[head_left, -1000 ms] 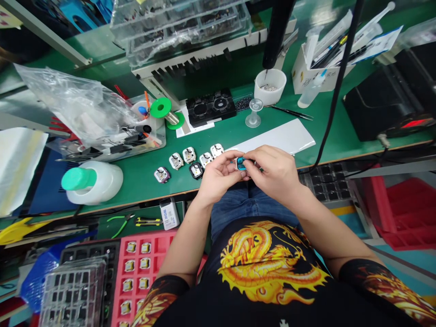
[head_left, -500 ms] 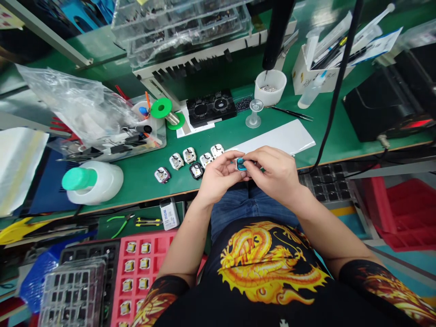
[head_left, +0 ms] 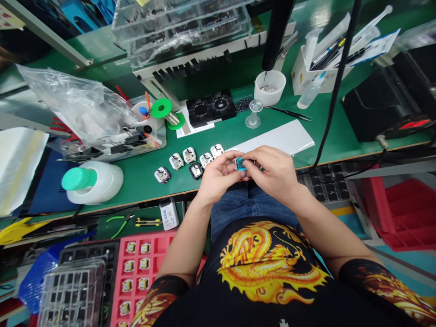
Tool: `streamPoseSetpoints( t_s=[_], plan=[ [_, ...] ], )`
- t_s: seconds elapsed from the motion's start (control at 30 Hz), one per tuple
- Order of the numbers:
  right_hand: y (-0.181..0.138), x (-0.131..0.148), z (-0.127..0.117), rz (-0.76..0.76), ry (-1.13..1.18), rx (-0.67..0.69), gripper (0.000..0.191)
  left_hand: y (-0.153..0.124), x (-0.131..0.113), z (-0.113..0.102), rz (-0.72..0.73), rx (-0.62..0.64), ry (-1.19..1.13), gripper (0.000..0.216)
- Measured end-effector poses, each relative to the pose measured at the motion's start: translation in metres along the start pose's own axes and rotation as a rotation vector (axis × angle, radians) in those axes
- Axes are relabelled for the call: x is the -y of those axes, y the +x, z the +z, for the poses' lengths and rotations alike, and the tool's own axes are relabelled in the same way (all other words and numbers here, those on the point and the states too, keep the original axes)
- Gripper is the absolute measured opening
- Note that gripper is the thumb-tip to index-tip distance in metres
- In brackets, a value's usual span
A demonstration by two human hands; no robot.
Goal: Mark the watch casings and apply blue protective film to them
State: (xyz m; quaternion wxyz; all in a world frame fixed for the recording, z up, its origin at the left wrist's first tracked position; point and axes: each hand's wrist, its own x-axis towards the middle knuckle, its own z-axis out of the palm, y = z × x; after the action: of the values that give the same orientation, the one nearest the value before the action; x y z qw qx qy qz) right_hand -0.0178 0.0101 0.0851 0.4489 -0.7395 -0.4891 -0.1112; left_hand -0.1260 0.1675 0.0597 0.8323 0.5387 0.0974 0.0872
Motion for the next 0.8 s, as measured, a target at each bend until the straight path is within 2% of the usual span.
streamPoseSetpoints(
  t_s=[0.8],
  plan=[
    [-0.0003,-0.0030,0.0021,0.012,-0.003,0.029,0.019,-0.0002,0.0022,0.0004,0.019,-0.013,0.027,0.054]
  ],
)
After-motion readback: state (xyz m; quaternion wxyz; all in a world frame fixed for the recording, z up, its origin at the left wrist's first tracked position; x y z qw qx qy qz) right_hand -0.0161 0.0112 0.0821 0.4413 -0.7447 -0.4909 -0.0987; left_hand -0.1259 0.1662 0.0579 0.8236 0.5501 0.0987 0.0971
